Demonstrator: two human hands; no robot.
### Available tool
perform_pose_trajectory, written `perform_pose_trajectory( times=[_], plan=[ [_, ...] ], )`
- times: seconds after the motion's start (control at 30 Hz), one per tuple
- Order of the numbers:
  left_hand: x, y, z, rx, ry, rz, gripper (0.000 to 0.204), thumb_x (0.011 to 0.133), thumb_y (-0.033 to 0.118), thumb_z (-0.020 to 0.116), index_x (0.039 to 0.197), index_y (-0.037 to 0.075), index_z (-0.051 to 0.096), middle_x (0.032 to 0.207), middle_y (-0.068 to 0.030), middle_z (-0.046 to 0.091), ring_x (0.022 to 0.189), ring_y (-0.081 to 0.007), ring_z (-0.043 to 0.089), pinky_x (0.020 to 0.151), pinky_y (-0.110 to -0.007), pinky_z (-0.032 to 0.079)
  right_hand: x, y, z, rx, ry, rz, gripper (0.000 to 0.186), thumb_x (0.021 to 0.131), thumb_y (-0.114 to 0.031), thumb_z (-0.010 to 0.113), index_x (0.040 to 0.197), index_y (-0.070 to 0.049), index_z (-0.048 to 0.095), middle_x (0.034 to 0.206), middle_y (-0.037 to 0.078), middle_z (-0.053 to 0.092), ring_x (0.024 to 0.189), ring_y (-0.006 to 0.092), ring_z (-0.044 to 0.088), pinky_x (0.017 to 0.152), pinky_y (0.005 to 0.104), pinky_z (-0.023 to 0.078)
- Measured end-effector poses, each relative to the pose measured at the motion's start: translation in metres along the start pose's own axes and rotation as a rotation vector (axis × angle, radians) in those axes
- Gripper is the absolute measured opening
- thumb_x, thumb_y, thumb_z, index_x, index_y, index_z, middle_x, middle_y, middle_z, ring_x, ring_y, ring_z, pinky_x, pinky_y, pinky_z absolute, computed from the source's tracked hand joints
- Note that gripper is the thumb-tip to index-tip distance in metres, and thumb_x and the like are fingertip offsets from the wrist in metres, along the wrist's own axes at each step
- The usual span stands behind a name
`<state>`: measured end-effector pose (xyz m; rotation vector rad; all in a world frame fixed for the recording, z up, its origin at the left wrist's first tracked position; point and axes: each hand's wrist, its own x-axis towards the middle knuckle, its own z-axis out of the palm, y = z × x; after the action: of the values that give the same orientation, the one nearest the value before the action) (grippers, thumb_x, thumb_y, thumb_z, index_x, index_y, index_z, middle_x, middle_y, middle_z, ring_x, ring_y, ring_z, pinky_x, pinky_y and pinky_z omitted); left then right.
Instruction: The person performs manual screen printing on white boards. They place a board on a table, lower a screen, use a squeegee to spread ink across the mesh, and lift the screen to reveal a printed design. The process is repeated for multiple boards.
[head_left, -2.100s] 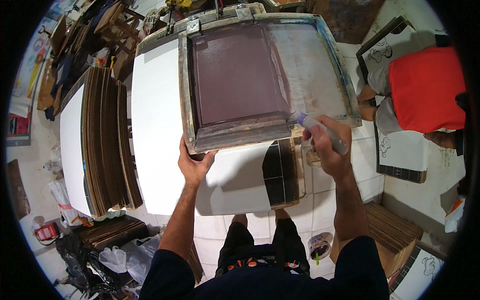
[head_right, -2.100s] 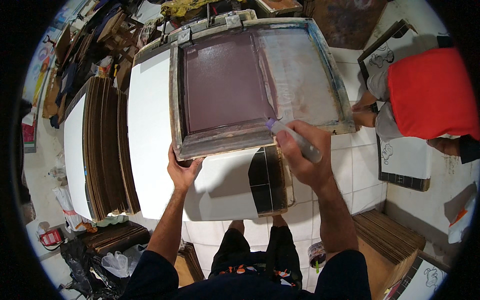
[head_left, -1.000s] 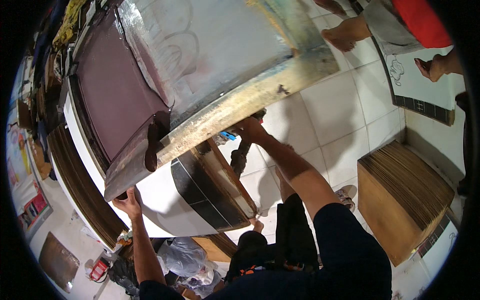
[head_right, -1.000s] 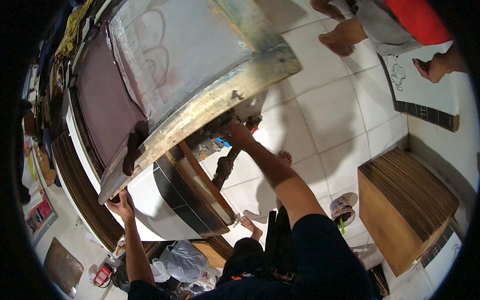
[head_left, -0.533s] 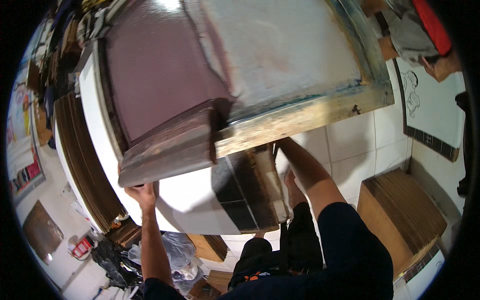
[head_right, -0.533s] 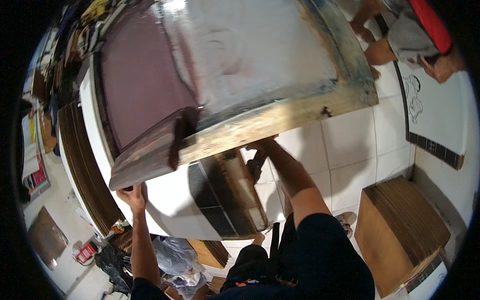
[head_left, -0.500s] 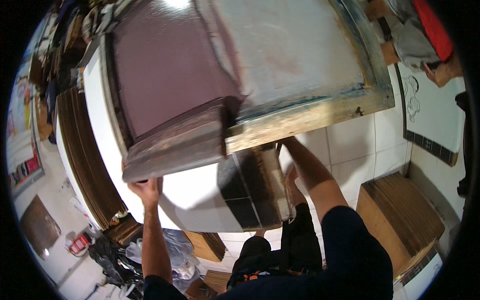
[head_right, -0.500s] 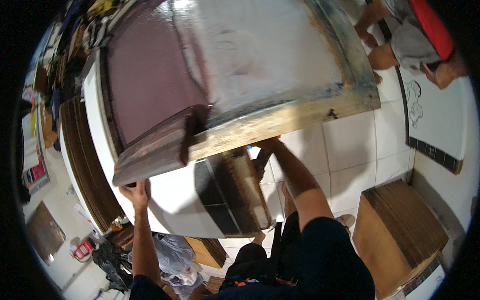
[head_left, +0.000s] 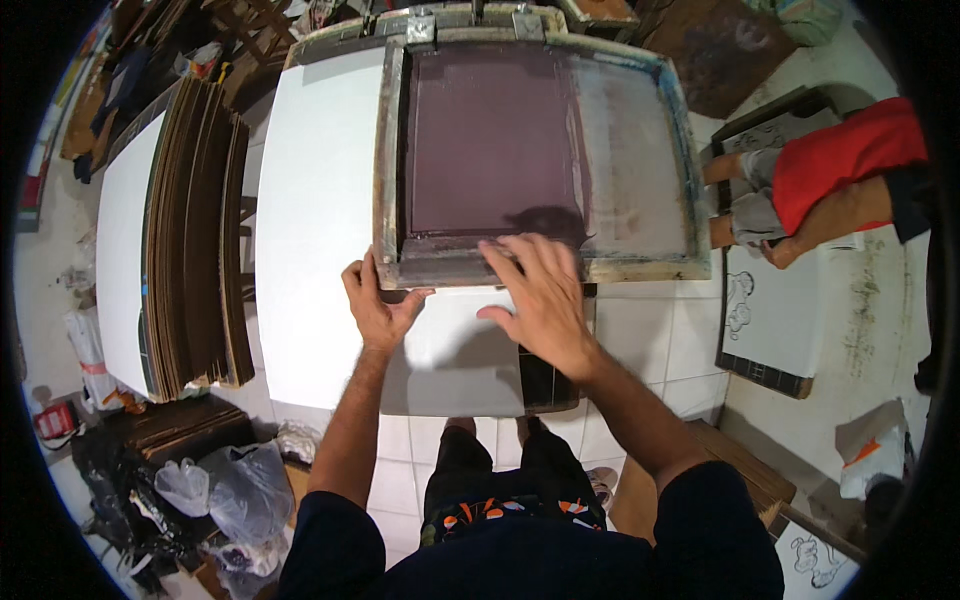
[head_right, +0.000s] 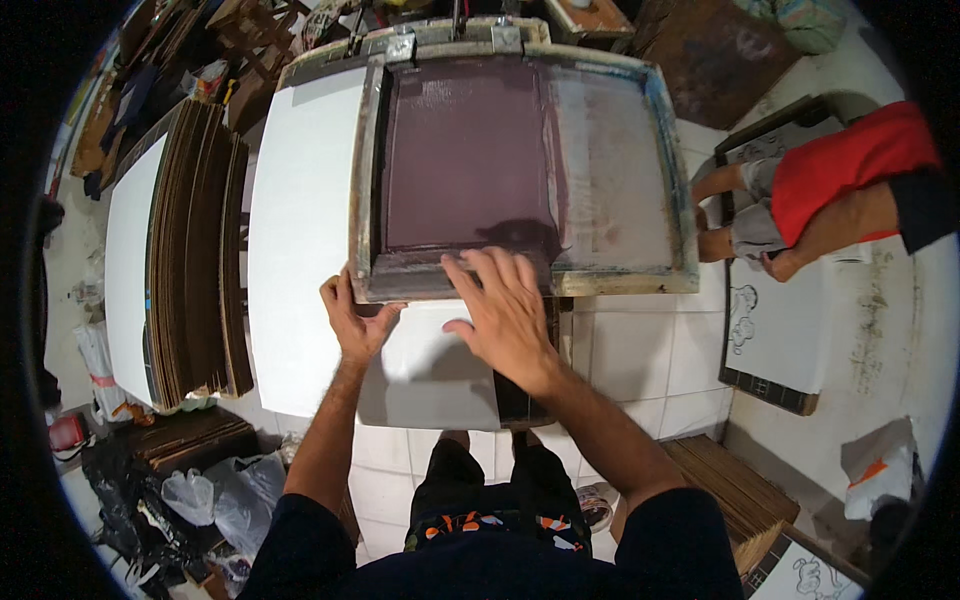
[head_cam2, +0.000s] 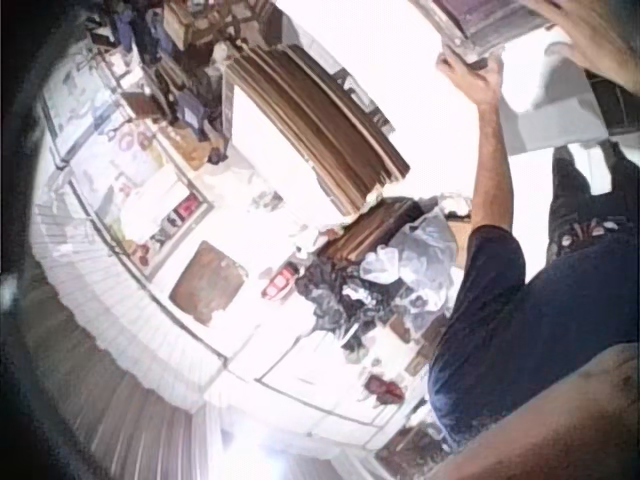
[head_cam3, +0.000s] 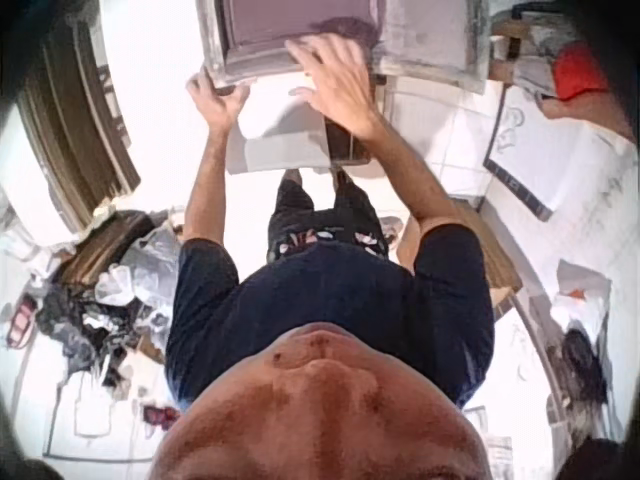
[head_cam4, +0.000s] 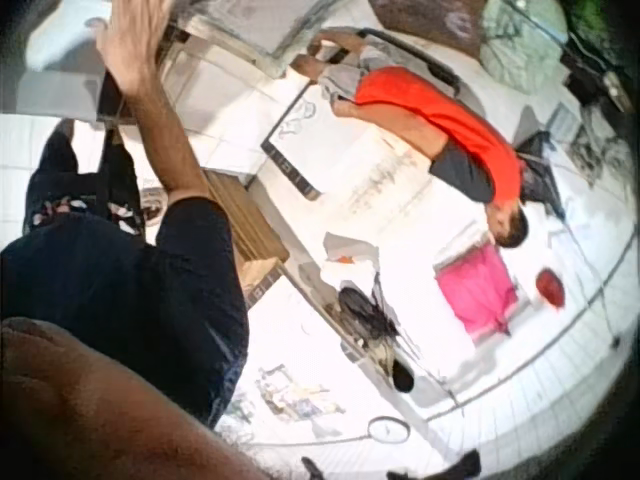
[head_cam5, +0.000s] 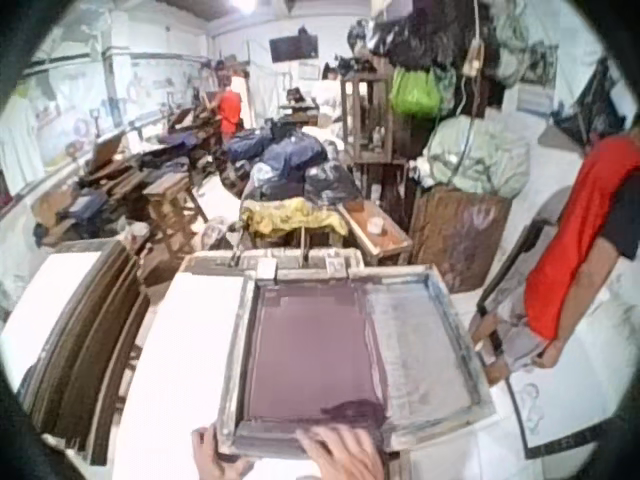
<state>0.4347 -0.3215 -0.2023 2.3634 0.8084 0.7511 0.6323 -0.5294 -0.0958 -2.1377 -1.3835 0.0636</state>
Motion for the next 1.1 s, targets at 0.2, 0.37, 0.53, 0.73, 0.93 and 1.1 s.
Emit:
perform_pose_trajectory(
  times=[0.2, 0.37, 0.53, 0.73, 0.93, 1.1],
  plan=[
    [0.003, 0.005, 0.002, 0.083, -0.012, -0.008, 0.124, 0.069, 0.060, 0.093, 0.157, -0.006, 0.037, 0.140, -0.0256, 0.050, 0.129, -0.0430, 0.048, 0.107, -0.057, 0.039, 0.065, -0.011, 0.019, -0.241, -0.156, -0.016, 0.037, 0.086, -0.017, 0.080, 0.120, -0.009, 0.067, 0.106, 0.009, 0.067, 0.101, 0.0295, 0.064, 0.090, 0.0464, 0.046],
    [0.007, 0.010, 0.000, 0.110, -0.048, -0.001, 0.131, 0.063, 0.059, 0.096, 0.157, -0.011, 0.036, 0.142, -0.0239, 0.054, 0.133, -0.0405, 0.049, 0.111, -0.055, 0.037, 0.093, 0.002, 0.034, -0.304, -0.139, 0.118, 0.038, 0.084, -0.017, 0.083, 0.119, -0.011, 0.067, 0.103, 0.008, 0.069, 0.100, 0.0310, 0.065, 0.089, 0.0476, 0.046],
    [0.010, 0.010, -0.003, 0.100, -0.083, -0.019, 0.123, 0.068, 0.061, 0.093, 0.154, -0.011, 0.041, 0.148, -0.0271, 0.052, 0.142, -0.0395, 0.047, 0.113, -0.056, 0.036, 0.101, 0.002, 0.034, -0.319, -0.117, 0.131, 0.037, 0.083, -0.016, 0.083, 0.116, -0.012, 0.067, 0.104, 0.008, 0.068, 0.101, 0.0315, 0.064, 0.089, 0.0481, 0.044],
    [0.011, 0.012, -0.004, 0.116, -0.094, -0.035, 0.122, 0.068, 0.055, 0.097, 0.155, -0.009, 0.039, 0.149, -0.0269, 0.052, 0.147, -0.0414, 0.043, 0.116, -0.058, 0.033, 0.088, -0.013, 0.023, -0.305, -0.272, 0.154, 0.032, 0.082, -0.013, 0.083, 0.112, -0.013, 0.069, 0.099, 0.007, 0.067, 0.099, 0.0297, 0.063, 0.086, 0.0466, 0.044],
    [0.012, 0.014, -0.009, 0.060, -0.154, -0.070, 0.117, 0.068, 0.038, 0.098, 0.157, -0.007, 0.036, 0.153, -0.0237, 0.048, 0.149, -0.0403, 0.040, 0.119, -0.058, 0.030, 0.101, 0.011, 0.039, -0.285, -0.091, 0.053, 0.029, 0.083, -0.011, 0.081, 0.109, -0.013, 0.069, 0.096, 0.005, 0.065, 0.096, 0.0286, 0.062, 0.086, 0.0456, 0.043],
    [0.014, 0.015, -0.010, 0.106, -0.154, -0.062, 0.123, 0.062, 0.037, 0.098, 0.157, -0.010, 0.036, 0.151, -0.0271, 0.049, 0.144, -0.0427, 0.044, 0.119, -0.055, 0.032, 0.226, 0.082, 0.048, -0.324, 0.004, -0.019, 0.030, 0.081, -0.016, 0.082, 0.106, -0.013, 0.066, 0.097, 0.007, 0.066, 0.098, 0.0314, 0.064, 0.085, 0.0491, 0.045]
  ],
)
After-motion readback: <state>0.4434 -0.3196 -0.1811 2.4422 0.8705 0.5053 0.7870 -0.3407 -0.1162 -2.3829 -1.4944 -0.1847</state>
